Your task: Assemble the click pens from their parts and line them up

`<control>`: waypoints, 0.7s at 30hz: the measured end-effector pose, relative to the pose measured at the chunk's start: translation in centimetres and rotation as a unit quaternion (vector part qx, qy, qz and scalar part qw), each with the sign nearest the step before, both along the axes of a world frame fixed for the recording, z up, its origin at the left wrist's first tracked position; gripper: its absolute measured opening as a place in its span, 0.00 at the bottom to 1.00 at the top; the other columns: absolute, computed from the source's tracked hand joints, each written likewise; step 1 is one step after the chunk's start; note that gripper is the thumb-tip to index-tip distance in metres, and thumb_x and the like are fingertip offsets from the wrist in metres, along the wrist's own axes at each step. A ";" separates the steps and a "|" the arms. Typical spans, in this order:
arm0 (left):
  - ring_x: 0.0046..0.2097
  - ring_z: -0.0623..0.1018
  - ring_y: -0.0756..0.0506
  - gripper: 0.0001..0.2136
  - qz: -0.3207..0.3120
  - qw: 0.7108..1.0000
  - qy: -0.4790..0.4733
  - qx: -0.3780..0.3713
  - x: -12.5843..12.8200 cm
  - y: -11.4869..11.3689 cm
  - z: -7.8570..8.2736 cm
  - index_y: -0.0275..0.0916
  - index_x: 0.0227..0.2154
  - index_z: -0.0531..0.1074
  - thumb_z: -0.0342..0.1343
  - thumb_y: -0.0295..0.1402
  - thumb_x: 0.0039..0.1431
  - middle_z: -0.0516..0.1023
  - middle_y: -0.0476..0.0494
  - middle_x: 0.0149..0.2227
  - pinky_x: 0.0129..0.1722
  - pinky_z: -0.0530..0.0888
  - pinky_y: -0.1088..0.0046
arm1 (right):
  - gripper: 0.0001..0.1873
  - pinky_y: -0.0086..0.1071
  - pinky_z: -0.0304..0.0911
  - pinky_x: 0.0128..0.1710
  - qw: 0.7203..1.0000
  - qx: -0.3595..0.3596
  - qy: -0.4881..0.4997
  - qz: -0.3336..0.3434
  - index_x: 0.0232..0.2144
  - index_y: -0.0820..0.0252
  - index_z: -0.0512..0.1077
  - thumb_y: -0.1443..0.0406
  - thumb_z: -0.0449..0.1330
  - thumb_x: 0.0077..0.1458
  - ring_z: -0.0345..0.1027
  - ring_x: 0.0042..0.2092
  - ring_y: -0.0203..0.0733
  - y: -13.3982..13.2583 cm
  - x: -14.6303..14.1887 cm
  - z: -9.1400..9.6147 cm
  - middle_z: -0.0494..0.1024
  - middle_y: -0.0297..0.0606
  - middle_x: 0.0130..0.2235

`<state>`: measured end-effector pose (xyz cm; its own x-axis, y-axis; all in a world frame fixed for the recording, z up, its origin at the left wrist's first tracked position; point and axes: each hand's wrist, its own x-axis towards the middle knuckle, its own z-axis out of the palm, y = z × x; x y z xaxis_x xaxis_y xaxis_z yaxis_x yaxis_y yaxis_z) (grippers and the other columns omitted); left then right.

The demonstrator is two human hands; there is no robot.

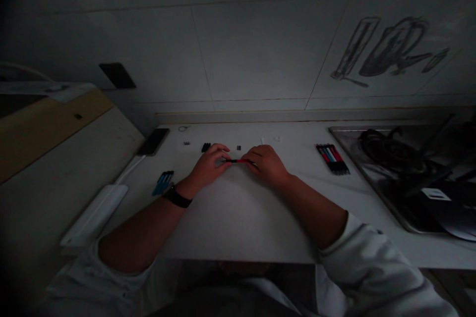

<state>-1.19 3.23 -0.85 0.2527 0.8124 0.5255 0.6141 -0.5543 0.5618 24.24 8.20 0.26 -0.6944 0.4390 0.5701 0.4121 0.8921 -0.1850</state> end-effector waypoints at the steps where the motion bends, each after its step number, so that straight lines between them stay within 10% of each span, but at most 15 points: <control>1: 0.55 0.76 0.42 0.05 0.002 1.000 0.003 0.000 0.0 0.0 0.1 0.40 0.38 0.76 0.66 0.29 0.61 0.74 0.41 0.50 0.58 0.75 0.57 | 0.10 0.39 0.63 0.44 1.000 -0.008 -0.001 0.001 0.44 0.56 0.82 0.63 0.60 0.68 0.76 0.40 0.45 0.0 0.0 -0.1 0.84 0.42 0.39; 21: 0.53 0.77 0.42 0.03 -0.011 0.999 0.031 -0.017 -0.2 0.3 -0.5 0.40 0.38 0.77 0.60 0.32 0.67 0.75 0.40 0.50 0.55 0.75 0.58 | 0.10 0.39 0.63 0.44 1.000 -0.011 -0.006 -0.001 0.44 0.56 0.81 0.62 0.60 0.68 0.75 0.40 0.45 0.1 0.1 -0.1 0.83 0.42 0.39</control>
